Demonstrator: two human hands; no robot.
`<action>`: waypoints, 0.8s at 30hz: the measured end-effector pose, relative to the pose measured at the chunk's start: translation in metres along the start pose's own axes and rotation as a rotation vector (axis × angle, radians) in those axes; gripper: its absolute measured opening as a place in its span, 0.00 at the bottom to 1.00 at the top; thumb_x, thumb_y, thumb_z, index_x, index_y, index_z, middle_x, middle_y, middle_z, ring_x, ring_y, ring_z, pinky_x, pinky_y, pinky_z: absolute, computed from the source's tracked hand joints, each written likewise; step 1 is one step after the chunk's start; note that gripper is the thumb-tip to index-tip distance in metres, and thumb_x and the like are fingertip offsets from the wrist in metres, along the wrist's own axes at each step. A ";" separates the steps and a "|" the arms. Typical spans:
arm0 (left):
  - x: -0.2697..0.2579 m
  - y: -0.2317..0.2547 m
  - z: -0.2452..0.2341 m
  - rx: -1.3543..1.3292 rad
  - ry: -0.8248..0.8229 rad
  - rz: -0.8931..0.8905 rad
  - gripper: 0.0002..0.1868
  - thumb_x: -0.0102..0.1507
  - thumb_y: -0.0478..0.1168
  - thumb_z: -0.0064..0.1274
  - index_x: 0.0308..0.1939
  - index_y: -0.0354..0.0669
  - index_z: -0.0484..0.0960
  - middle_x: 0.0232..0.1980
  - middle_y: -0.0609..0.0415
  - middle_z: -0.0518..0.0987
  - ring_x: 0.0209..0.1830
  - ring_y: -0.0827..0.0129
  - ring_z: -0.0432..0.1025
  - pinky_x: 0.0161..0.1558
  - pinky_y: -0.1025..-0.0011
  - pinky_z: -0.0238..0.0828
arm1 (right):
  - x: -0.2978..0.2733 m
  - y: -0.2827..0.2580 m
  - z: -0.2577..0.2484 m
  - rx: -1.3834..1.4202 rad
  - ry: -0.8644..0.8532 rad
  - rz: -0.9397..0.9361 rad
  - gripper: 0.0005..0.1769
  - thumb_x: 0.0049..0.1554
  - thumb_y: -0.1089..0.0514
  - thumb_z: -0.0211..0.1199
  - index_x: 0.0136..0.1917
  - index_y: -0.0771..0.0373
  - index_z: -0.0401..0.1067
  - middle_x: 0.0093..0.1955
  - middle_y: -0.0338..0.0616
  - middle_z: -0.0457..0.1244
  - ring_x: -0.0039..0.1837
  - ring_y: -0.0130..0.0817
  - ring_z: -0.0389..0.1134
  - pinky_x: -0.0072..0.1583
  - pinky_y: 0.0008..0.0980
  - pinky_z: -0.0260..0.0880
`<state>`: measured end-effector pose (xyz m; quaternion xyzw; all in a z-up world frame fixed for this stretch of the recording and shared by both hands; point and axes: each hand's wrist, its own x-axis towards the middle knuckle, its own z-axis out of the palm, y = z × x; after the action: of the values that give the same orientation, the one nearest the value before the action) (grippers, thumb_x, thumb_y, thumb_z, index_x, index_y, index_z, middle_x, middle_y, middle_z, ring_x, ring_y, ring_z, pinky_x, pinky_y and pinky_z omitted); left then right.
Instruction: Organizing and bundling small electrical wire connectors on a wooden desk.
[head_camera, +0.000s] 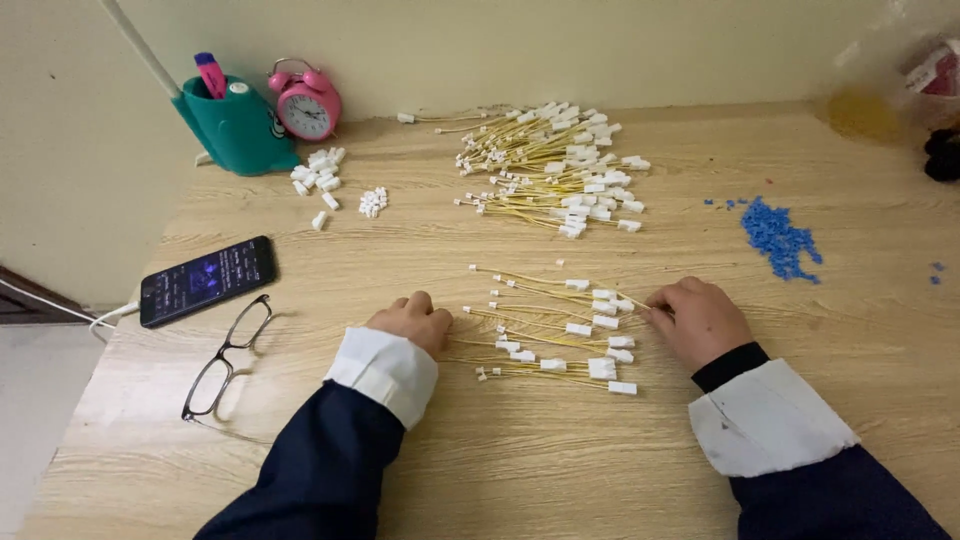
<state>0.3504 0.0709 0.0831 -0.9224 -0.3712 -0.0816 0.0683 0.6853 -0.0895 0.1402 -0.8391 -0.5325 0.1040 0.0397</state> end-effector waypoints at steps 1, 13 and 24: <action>0.008 -0.003 0.010 -0.003 -0.163 -0.025 0.13 0.61 0.54 0.52 0.39 0.53 0.77 0.43 0.58 0.69 0.47 0.61 0.73 0.42 0.62 0.75 | 0.002 0.003 0.001 -0.012 0.005 0.006 0.16 0.61 0.47 0.53 0.57 0.52 0.74 0.56 0.44 0.64 0.62 0.40 0.66 0.62 0.31 0.68; 0.008 0.010 0.040 0.053 0.332 0.114 0.11 0.59 0.52 0.49 0.28 0.53 0.72 0.34 0.61 0.65 0.35 0.64 0.71 0.38 0.63 0.68 | 0.010 -0.035 -0.005 0.168 0.298 -0.386 0.08 0.57 0.53 0.58 0.47 0.57 0.72 0.42 0.47 0.65 0.52 0.47 0.68 0.54 0.41 0.69; 0.013 0.072 0.020 -0.201 0.399 0.188 0.12 0.54 0.52 0.58 0.36 0.54 0.77 0.37 0.57 0.70 0.39 0.60 0.73 0.39 0.61 0.69 | 0.029 -0.054 0.005 0.045 0.132 -0.399 0.27 0.56 0.41 0.59 0.63 0.57 0.65 0.63 0.52 0.58 0.66 0.56 0.60 0.63 0.48 0.65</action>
<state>0.4118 0.0321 0.0612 -0.9207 -0.2530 -0.2920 0.0554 0.6482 -0.0406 0.1411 -0.7208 -0.6820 0.0508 0.1128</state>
